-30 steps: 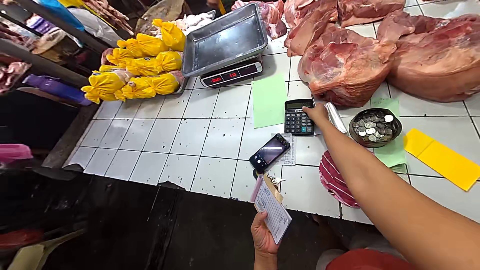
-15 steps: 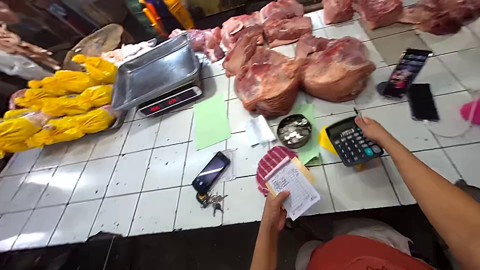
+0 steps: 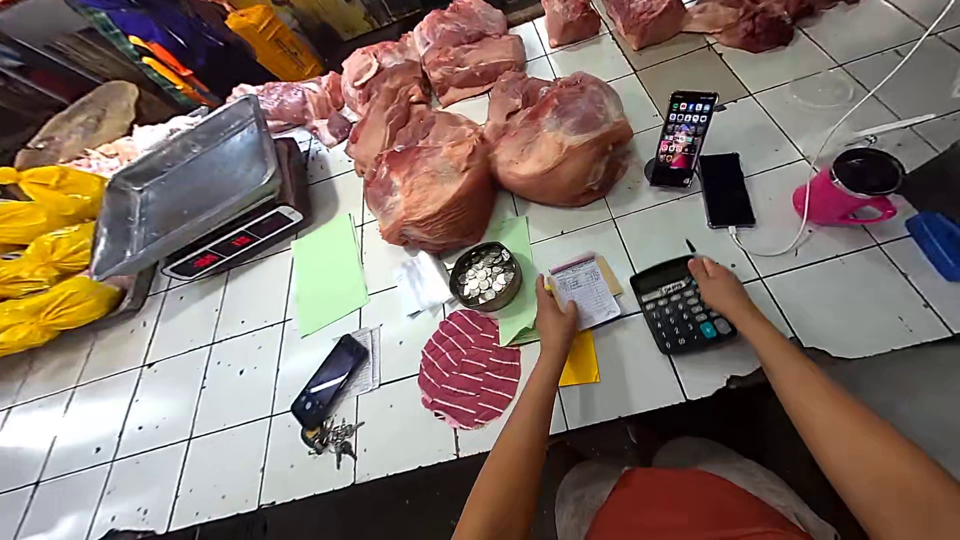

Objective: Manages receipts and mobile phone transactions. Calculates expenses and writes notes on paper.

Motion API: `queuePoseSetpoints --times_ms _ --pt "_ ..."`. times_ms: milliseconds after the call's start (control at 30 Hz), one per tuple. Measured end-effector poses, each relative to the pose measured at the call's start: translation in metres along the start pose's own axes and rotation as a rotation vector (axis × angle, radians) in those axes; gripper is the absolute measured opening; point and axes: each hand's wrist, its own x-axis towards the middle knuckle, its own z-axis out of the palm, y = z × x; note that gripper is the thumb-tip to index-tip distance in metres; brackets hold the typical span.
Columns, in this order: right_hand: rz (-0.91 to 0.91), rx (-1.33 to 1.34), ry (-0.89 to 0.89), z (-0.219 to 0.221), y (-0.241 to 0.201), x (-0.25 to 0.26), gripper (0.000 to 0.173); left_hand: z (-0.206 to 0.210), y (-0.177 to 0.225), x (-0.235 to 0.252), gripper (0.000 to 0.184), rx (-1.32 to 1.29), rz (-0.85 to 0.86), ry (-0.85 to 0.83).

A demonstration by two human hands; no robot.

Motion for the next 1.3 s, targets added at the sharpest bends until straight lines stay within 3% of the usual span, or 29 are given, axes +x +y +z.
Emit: queuePoseSetpoints --times_ms 133,233,300,333,367,467,567,667,767,867,1000,1067,1133,1233,1300 --pt "-0.106 -0.109 0.123 -0.006 0.009 0.018 0.046 0.021 -0.003 -0.023 0.064 0.411 0.341 0.12" --pt "-0.234 -0.171 0.317 -0.007 0.01 0.003 0.043 0.035 -0.011 -0.033 0.058 0.515 0.543 -0.012" --pt "-0.334 0.003 0.408 -0.002 0.008 -0.015 0.035 0.042 -0.017 -0.035 0.056 0.545 0.566 -0.05" --pt "-0.358 0.139 0.396 0.003 0.003 -0.025 0.035 0.045 -0.02 -0.035 0.054 0.554 0.555 -0.051" --pt "-0.345 0.297 0.308 0.01 -0.005 -0.035 0.046 0.047 -0.024 -0.034 0.051 0.561 0.542 -0.038" --pt "-0.277 0.662 -0.046 0.045 -0.039 -0.045 0.072 0.053 -0.029 -0.032 0.044 0.542 0.546 0.049" --pt "-0.27 0.819 -0.165 0.086 -0.062 -0.023 0.06 0.061 -0.029 -0.028 0.037 0.473 0.594 0.183" --pt "-0.304 0.88 -0.104 0.11 -0.064 0.013 0.034 0.066 -0.029 -0.025 0.035 0.456 0.587 0.243" --pt "-0.294 0.758 -0.001 0.109 -0.062 0.03 0.024 0.068 -0.031 -0.024 0.036 0.497 0.587 0.292" --pt "-0.364 0.589 0.123 0.102 -0.063 0.04 0.018 0.066 -0.037 -0.031 0.052 0.493 0.52 0.325" --pt "-0.662 0.042 0.276 0.093 -0.059 0.054 0.029 0.047 -0.061 -0.045 0.058 0.457 0.44 0.416" --pt "-0.679 -0.127 0.283 0.089 -0.057 0.056 0.038 0.037 -0.069 -0.054 0.055 0.476 0.393 0.439" --pt "-0.543 -0.218 0.241 0.082 -0.064 0.044 0.032 0.031 -0.071 -0.063 0.053 0.493 0.328 0.467" --pt "-0.197 -0.35 -0.002 0.071 -0.084 0.025 0.066 0.028 -0.069 -0.07 0.05 0.549 0.307 0.5" --pt "-0.112 -0.406 -0.144 0.068 -0.09 0.03 0.064 0.024 -0.06 -0.069 0.045 0.527 0.395 0.408"
